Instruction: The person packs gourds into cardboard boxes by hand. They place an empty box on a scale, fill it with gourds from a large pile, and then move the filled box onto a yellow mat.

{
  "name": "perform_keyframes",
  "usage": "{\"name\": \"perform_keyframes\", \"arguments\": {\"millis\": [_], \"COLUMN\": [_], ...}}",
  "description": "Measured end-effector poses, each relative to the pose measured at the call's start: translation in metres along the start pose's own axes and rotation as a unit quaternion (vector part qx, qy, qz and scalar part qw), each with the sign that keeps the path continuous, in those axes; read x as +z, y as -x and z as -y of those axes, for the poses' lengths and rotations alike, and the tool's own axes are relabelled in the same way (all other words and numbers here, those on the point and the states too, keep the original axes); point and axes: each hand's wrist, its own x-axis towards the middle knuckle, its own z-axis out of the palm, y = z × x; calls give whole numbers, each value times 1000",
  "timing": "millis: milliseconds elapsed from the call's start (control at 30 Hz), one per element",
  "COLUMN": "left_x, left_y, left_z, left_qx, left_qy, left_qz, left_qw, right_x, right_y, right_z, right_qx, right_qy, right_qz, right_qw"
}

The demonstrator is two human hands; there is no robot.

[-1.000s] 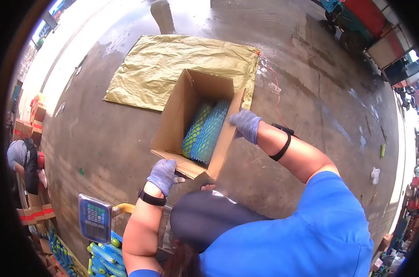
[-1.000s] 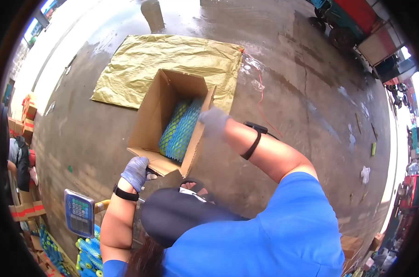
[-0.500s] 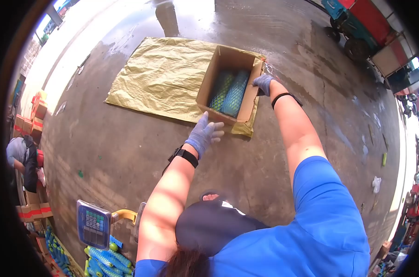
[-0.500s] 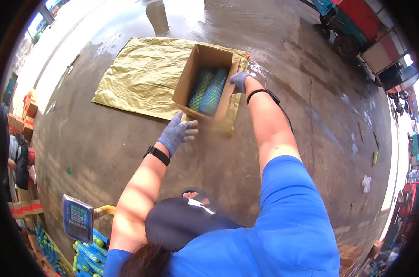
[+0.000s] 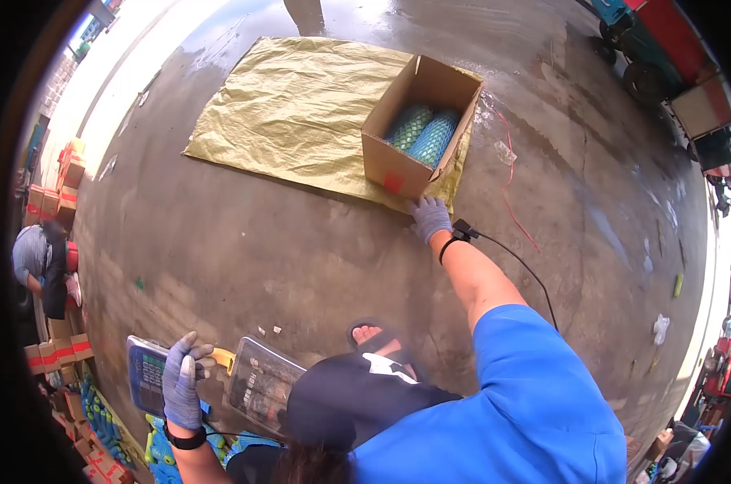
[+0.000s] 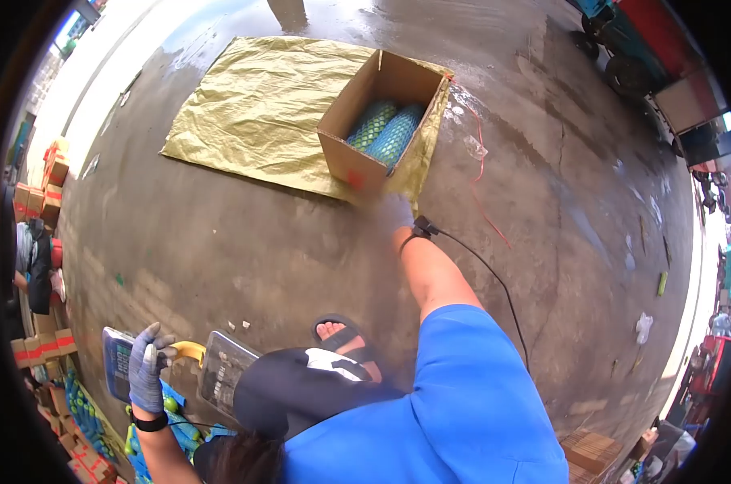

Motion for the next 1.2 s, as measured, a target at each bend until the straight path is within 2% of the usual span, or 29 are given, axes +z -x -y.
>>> {"name": "perform_keyframes", "arguments": {"millis": [67,100,167,333,400,433,500,567,633,733,800,833,867,1000,1033,1067,1100,1133,1167,1200], "left_x": [-12,-15,-24,-82,-101,-110,-112,-97,-86,-72,-71,-69,-66,-59,-53,-49,-42,-32,-20,-11], "left_y": [19,29,54,111,135,145,161,154,159,157,156,157,158,153,149,139,124,109,90,69], "left_z": [16,25,43,102,117,124,132,153,134,128,131,129,133,128,124,125,130,119,108,100], "left_qx": [-14,-27,-44,-86,-75,-95,-132,-146,-130,-114,-101,-93,-70,-77,-70,-89,-60,-61,-58,-66], "left_qy": [24,47,65,110,122,101,49,48,18,24,44,47,55,66,54,66,65,84,104,100], "left_qz": [-11,-13,-32,-116,-128,-141,-165,-134,-98,-66,-51,-47,-48,-33,-16,0,30,55,79,94], "left_qw": [1000,998,996,983,981,980,976,979,986,991,993,993,995,994,996,994,996,993,990,988], "right_x": [-13,4,26,17,27,28,27,38,57,88,83,81,78,84,89,104,118,121,76,1], "right_y": [-16,-28,-30,-13,-2,6,29,70,102,157,187,205,215,298,306,291,270,252,246,247], "right_z": [15,17,15,9,7,9,15,11,32,54,80,84,79,52,42,21,-3,-19,-38,-55], "right_qx": [82,124,103,88,61,62,48,60,71,28,8,13,-22,-184,-185,-133,-76,-20,201,397], "right_qy": [-56,-100,-100,-121,-89,-91,-68,-76,-105,-97,-64,-68,-59,-32,-35,-164,-286,-404,-612,-750], "right_qz": [102,116,124,127,172,166,234,240,230,263,344,346,324,294,300,347,382,410,362,274], "right_qw": [990,980,982,980,979,980,969,966,965,960,937,935,944,937,935,914,876,817,674,452]}}
